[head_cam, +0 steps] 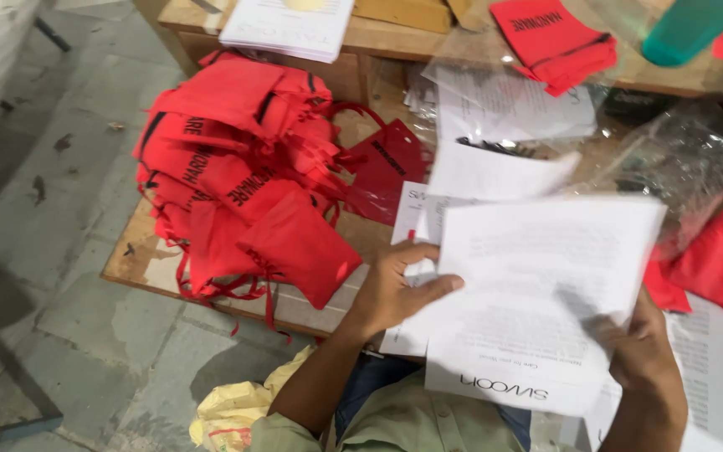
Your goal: Packaging hardware components such as bolts and washers into small red hardware bags at a workbench.
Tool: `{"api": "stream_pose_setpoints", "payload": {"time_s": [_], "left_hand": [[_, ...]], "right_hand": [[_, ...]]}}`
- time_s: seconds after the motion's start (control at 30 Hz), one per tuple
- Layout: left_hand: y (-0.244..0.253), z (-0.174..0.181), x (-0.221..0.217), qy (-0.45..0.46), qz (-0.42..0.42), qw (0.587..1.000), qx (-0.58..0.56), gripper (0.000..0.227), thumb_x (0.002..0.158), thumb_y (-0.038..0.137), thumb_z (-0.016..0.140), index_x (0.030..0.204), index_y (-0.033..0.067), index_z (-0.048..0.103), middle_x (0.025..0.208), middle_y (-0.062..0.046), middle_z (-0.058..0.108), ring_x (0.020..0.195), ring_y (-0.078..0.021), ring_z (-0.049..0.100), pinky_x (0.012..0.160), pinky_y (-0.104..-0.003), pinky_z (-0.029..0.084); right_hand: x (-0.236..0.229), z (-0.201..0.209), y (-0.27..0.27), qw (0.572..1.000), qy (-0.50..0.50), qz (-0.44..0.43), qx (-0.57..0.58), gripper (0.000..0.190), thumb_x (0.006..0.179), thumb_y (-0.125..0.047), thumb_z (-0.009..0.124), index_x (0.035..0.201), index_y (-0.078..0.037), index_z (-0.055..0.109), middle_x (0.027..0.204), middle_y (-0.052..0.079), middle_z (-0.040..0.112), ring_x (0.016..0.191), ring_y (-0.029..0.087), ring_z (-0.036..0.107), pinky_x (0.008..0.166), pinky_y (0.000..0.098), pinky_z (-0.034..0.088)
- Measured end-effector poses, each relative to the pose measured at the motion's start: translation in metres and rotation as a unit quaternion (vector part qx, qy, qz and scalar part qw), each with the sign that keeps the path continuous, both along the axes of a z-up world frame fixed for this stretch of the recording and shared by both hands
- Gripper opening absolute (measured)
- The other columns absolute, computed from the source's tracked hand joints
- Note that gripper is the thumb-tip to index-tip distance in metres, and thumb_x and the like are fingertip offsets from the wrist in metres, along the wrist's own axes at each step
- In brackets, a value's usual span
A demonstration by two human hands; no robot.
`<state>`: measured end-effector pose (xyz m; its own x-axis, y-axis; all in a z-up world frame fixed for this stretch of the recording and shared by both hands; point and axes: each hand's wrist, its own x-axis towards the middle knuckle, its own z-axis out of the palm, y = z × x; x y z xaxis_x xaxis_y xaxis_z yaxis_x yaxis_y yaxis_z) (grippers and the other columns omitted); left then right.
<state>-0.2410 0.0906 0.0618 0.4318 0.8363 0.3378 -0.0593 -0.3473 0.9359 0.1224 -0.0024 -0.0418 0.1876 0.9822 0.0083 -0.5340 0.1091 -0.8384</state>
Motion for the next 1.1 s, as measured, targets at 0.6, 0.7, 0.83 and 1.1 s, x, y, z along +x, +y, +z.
{"api": "stream_pose_setpoints", "payload": {"time_s": [0.6,0.7,0.83,1.1], "left_hand": [[-0.001,0.025,-0.018,0.078,0.151,0.981,0.094,0.03,0.091,0.016,0.079,0.118,0.0048,0.072,0.114,-0.014,0.076,0.104,-0.0277,0.076,0.087,-0.034,0.059],[-0.003,0.019,-0.019,0.107,0.162,0.978,0.075,0.053,0.088,0.019,0.081,0.136,0.0086,0.062,0.132,-0.014,0.068,0.121,-0.0302,0.066,0.103,-0.038,0.052],[-0.001,0.008,-0.015,0.04,0.112,0.991,0.058,0.109,0.079,0.014,0.087,0.164,0.014,0.018,0.161,-0.02,0.031,0.148,-0.0346,0.033,0.12,-0.048,0.033],[-0.001,-0.002,0.015,-0.323,0.11,0.924,-0.175,0.106,0.08,0.007,0.082,0.163,0.0163,0.017,0.157,-0.02,0.035,0.139,-0.0309,0.044,0.114,-0.051,0.044]], "right_hand": [[-0.08,0.06,0.016,0.967,-0.227,-0.109,-0.048,0.024,0.098,0.0,0.07,0.12,0.009,0.067,0.108,0.014,0.073,0.091,0.016,0.067,0.078,0.028,0.054],[-0.085,0.071,0.015,0.976,-0.193,-0.082,-0.061,0.026,0.1,-0.001,0.064,0.125,0.007,0.066,0.111,0.016,0.074,0.088,0.017,0.069,0.073,0.0292,0.055],[-0.072,0.044,0.02,0.983,-0.176,-0.044,-0.009,0.029,0.102,-0.003,0.06,0.129,0.007,0.064,0.114,0.016,0.074,0.092,0.016,0.07,0.075,0.0273,0.057],[-0.087,0.089,0.008,0.981,0.147,0.107,0.059,0.08,0.099,-0.046,0.06,0.156,0.006,0.038,0.139,0.029,0.06,0.097,0.031,0.073,0.076,0.0368,0.063]]}}
